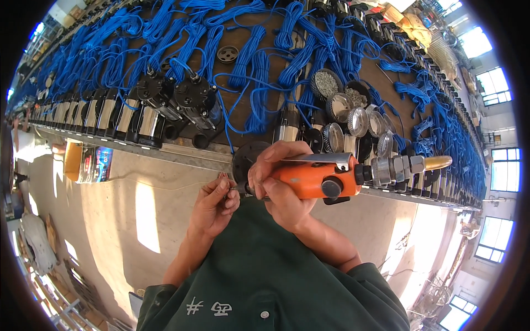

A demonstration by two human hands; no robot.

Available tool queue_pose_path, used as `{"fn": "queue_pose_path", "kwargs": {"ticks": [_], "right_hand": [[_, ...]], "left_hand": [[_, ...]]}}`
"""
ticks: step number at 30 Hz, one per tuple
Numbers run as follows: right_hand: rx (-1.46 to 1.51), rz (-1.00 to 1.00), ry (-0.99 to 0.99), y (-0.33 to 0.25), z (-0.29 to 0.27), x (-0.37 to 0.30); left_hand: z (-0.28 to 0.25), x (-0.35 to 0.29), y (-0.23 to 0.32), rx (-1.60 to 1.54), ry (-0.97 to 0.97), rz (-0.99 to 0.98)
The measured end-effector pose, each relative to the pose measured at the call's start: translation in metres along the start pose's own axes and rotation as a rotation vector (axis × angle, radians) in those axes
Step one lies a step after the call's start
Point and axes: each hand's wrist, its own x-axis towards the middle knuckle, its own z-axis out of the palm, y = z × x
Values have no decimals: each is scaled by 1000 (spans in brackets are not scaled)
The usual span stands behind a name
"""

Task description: The person assembles water pumps by placing a circular metal plate onto a pump body and securing it using an orange pneumatic screwdriver.

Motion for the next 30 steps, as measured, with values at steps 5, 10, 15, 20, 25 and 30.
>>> {"fn": "queue_pose_path", "kwargs": {"ticks": [5,10,15,20,25,30], "right_hand": [[-43,-37,-10,-2,-7,-12],[-185,-90,-33,-1,-15,-34],[-165,-117,8,-9,-20,-49],[-122,-50,143,-19,-16,-54],[-264,-157,84,0,-24,-54],[-306,-175,29,19,-33,-52]], "left_hand": [[3,-3,-1,31,-9,-50],[-1,1,-9,109,31,-108],[-20,6,-23,270,-104,-55],[-21,1,-21,597,-183,81],[-2,15,5,1194,-278,586],[-14,26,11,1387,-292,715]]}}
